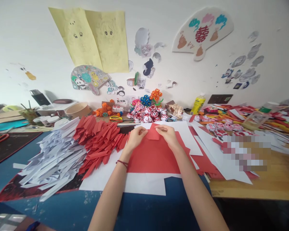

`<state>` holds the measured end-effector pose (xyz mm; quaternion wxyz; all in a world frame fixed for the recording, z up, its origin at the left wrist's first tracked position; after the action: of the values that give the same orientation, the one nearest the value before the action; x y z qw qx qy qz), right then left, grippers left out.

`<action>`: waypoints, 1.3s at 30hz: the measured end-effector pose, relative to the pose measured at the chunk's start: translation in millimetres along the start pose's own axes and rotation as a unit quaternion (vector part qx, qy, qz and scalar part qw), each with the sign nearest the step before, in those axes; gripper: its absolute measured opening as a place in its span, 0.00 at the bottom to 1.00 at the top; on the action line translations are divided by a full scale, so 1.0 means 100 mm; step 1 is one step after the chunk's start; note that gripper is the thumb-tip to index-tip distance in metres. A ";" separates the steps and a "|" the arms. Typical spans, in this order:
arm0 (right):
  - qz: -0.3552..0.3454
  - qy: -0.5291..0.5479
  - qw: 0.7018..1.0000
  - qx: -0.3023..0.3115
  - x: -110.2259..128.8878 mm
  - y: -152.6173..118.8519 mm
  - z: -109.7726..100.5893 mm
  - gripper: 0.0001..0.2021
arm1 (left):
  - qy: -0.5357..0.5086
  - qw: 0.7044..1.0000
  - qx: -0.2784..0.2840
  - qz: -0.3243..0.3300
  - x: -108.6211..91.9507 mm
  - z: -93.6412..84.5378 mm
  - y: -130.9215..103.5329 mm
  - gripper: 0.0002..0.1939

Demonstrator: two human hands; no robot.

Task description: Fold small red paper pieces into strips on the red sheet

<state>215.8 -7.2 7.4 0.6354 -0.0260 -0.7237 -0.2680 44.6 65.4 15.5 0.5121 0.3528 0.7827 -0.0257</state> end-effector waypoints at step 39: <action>0.041 -0.216 0.963 0.156 -0.16 -0.09 -0.02 0.09 | 0.198 0.977 0.072 -0.021 0.27 0.06 -0.03 0.06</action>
<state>217.2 -10.7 -11.1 0.4702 -0.0133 -0.8751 -0.1136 42.1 75.1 -10.5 0.3192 0.3701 0.8721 -0.0227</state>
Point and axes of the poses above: each hand's wrist, its own y-axis towards the middle knuckle, its own z-axis out of the palm, x = y × z, the point moved 6 cm from there along y, towards the middle knuckle, and after that the axes turned 3 degrees about x, right-handed, at the moved point
